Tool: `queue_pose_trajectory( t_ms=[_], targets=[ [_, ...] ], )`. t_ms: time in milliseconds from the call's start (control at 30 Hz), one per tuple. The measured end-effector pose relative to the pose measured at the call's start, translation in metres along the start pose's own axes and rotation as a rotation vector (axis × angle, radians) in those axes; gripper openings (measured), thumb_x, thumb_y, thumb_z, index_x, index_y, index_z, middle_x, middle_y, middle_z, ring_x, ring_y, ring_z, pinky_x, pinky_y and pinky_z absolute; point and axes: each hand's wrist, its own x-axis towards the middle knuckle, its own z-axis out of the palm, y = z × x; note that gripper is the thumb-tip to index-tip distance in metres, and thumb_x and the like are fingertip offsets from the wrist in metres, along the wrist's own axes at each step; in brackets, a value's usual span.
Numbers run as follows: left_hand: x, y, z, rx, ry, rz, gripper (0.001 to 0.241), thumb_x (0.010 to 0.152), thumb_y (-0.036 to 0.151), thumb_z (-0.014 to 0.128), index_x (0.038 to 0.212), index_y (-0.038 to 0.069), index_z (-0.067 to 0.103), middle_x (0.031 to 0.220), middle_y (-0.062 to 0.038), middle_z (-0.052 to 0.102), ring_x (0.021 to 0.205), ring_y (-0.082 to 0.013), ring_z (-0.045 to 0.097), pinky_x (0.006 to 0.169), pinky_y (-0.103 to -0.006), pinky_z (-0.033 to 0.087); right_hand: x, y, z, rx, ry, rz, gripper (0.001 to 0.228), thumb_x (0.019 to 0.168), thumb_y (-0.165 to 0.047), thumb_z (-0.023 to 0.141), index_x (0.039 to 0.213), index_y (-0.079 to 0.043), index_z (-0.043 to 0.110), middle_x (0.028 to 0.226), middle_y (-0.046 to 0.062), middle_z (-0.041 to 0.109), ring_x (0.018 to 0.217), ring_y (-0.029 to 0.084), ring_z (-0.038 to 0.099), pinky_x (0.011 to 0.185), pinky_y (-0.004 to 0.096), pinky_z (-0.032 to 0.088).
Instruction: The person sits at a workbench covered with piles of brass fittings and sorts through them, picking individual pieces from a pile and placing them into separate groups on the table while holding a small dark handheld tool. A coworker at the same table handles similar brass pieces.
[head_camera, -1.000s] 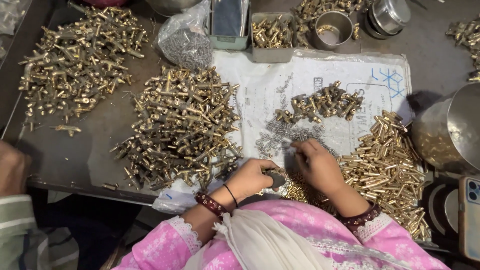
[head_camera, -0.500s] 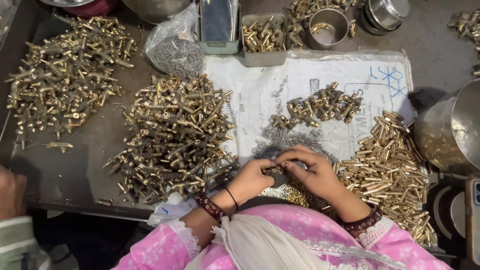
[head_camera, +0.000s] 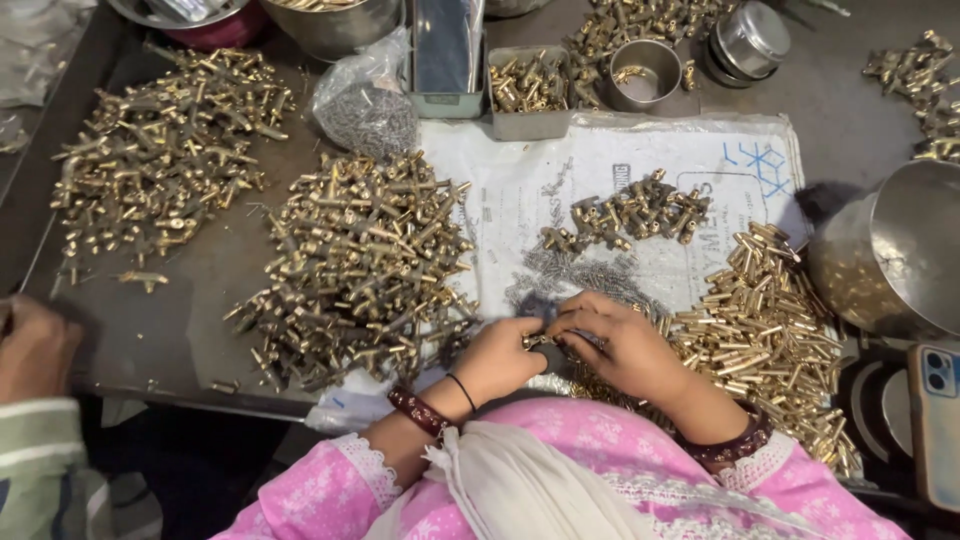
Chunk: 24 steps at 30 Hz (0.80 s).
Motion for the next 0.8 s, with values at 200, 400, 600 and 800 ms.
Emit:
queue_pose_trajectory(
  t_ms=[200, 400, 600, 800],
  targets=[
    [-0.032, 0.018, 0.004, 0.107, -0.037, -0.052, 0.036, 0.078, 0.019, 0.074, 0.112, 0.009, 0.074, 0.07, -0.017, 0.071, 0.058, -0.0206, 0.064, 0.061, -0.0353, 0.05, -0.019, -0.024, 0.006, -0.109, 0.055, -0.026, 0.018, 0.081, -0.008, 0.08, 0.098, -0.01, 0.075, 0.1, 0.007, 0.075, 0.092, 0.026, 0.074, 0.079, 0.035, 0.06],
    [-0.01, -0.043, 0.047, -0.428, 0.041, 0.218, 0.031, 0.082, 0.004, 0.07, 0.112, 0.0, 0.074, 0.093, 0.001, 0.077, 0.082, -0.0062, 0.069, 0.073, -0.0242, 0.056, -0.033, -0.029, 0.01, -0.2, 0.187, -0.073, 0.018, 0.082, -0.008, 0.079, 0.099, -0.008, 0.073, 0.097, 0.008, 0.076, 0.088, 0.025, 0.075, 0.079, 0.036, 0.06],
    [-0.02, -0.013, 0.027, -0.321, 0.065, -0.02, 0.028, 0.086, 0.014, 0.075, 0.112, 0.005, 0.077, 0.084, -0.006, 0.075, 0.071, -0.0108, 0.06, 0.066, -0.0284, 0.051, -0.022, 0.016, -0.028, -0.225, 0.26, 0.052, 0.028, 0.085, -0.004, 0.074, 0.112, -0.009, 0.073, 0.106, 0.01, 0.076, 0.094, 0.026, 0.074, 0.08, 0.035, 0.06],
    [-0.007, -0.028, 0.022, -0.23, 0.12, 0.138, 0.028, 0.086, 0.015, 0.072, 0.112, 0.005, 0.076, 0.09, -0.006, 0.08, 0.079, -0.008, 0.071, 0.072, -0.0262, 0.057, -0.075, 0.171, -0.082, -0.719, 0.318, 0.502, 0.032, 0.092, -0.023, 0.072, 0.122, -0.011, 0.075, 0.124, 0.013, 0.071, 0.107, 0.036, 0.066, 0.091, 0.046, 0.055]
  ],
)
